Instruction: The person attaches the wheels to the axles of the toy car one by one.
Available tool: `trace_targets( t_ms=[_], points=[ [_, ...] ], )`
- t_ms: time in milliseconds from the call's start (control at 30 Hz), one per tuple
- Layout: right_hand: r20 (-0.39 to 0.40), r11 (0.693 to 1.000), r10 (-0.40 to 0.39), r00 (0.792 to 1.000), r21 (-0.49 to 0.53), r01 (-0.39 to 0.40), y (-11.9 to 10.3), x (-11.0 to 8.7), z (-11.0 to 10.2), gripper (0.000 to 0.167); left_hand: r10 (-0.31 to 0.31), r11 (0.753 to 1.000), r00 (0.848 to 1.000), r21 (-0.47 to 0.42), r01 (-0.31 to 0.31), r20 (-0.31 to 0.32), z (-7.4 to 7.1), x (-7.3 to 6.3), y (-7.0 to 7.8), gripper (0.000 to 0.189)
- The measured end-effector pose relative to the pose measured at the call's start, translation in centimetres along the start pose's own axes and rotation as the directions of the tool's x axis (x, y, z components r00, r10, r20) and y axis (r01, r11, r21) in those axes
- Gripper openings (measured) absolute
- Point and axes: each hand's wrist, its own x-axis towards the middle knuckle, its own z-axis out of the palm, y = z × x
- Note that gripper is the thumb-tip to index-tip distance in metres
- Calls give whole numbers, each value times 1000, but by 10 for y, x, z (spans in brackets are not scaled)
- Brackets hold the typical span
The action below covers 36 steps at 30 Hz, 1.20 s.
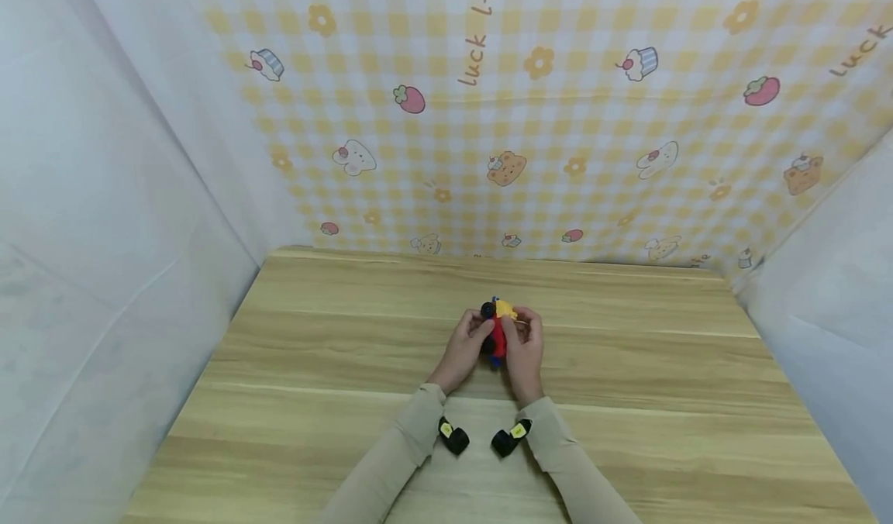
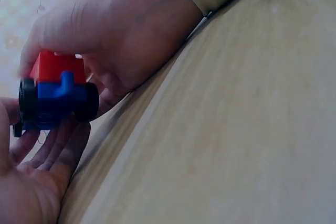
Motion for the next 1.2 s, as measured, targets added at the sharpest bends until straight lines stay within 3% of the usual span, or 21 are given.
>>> trace_targets(
  t_ms=[267, 433, 567, 800, 1033, 1200],
  points=[
    [59, 999, 13, 998, 46, -15, -8, -3, -1, 35, -75, 977, 997, -200, 67, -35, -4, 3, -1, 38],
    [89, 996, 56, 994, -80, -48, -30, -10, 4, 33, -95, 967, 995, -242, 82, -41, -6, 4, 0, 40],
    [112, 987, 61, 992, -155, -43, -39, -14, 6, 30, -90, 970, 995, -230, 81, -31, -7, 5, -1, 42],
    [91, 988, 51, 995, -153, -36, -38, -14, 6, 25, -29, 978, 999, -207, 23, -26, -8, 4, -6, 43],
    [48, 987, 20, 999, -162, -12, -1, -1, 3, 25, 40, 989, 991, -138, -57, -127, -2, 4, -5, 28],
    [25, 984, -23, 999, -177, 27, 4, 0, 3, 27, 33, 997, 990, -70, -43, -138, 0, 1, -3, 30]
  ],
)
